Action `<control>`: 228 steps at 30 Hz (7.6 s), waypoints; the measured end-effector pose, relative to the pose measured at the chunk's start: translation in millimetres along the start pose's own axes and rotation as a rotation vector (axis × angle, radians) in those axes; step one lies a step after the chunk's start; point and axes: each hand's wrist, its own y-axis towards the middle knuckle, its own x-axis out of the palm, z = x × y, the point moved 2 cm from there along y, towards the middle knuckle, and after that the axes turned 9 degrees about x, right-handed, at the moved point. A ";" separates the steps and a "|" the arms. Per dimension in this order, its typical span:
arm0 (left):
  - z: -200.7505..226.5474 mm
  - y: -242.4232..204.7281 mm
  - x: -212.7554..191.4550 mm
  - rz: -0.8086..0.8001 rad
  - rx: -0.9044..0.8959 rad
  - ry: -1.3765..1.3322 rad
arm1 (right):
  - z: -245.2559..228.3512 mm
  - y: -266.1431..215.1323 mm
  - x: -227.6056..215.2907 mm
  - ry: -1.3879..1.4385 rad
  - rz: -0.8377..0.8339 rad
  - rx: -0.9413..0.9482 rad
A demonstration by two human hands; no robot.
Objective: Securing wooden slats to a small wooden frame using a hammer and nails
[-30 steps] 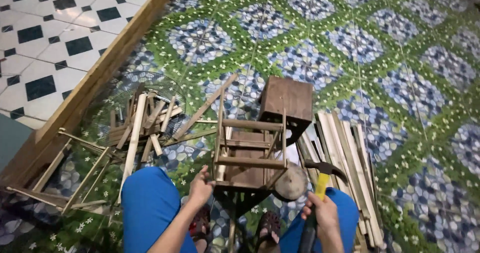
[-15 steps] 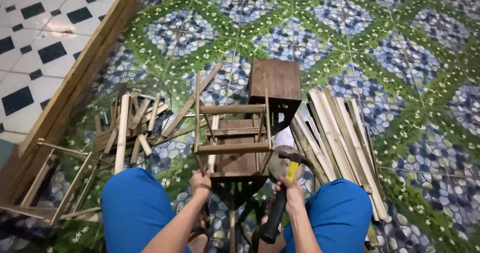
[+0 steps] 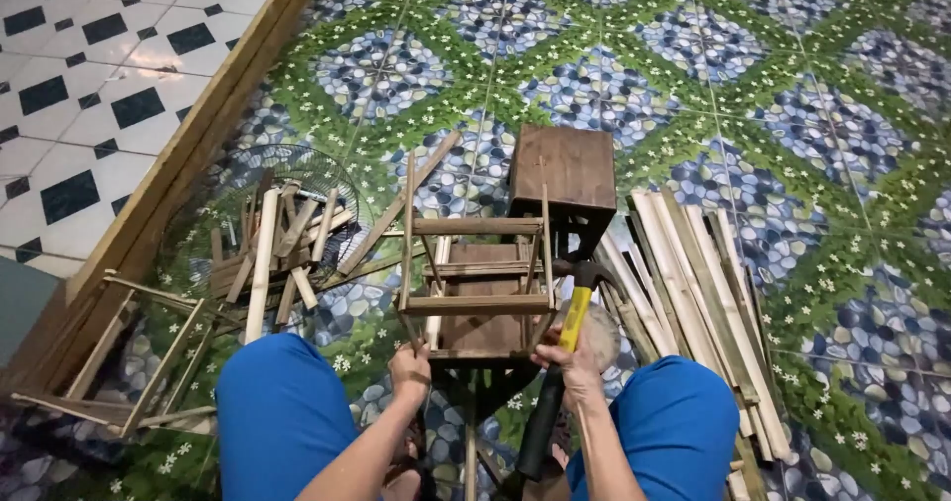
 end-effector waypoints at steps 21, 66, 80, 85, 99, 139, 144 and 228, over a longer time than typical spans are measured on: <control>17.1 -18.7 4.5 0.121 -0.030 -0.089 | -2.9 -12.1 -1.4 -0.034 0.039 -0.025; 166.1 -110.0 -134.2 0.053 0.047 -0.205 | -86.1 -122.2 62.5 -0.339 0.122 -0.015; 235.5 -106.6 -187.0 0.041 0.193 -0.322 | -137.4 -123.3 95.2 -0.264 0.012 0.024; 260.4 -107.3 -210.7 -0.069 0.056 -0.166 | -141.8 -105.1 79.6 -0.156 -0.078 0.140; 359.1 -35.5 -229.2 -0.356 0.067 -0.582 | -177.1 21.9 52.6 0.057 -0.196 0.700; 300.1 44.5 -134.8 -0.323 -0.002 -0.547 | -131.5 25.4 1.7 0.038 -0.167 0.186; 276.6 11.7 -133.0 -0.267 0.034 -0.592 | -138.4 5.8 -0.7 0.031 -0.148 0.111; 330.7 -97.2 -171.8 0.245 0.511 -0.066 | -122.4 -91.3 52.7 -0.240 0.249 -0.153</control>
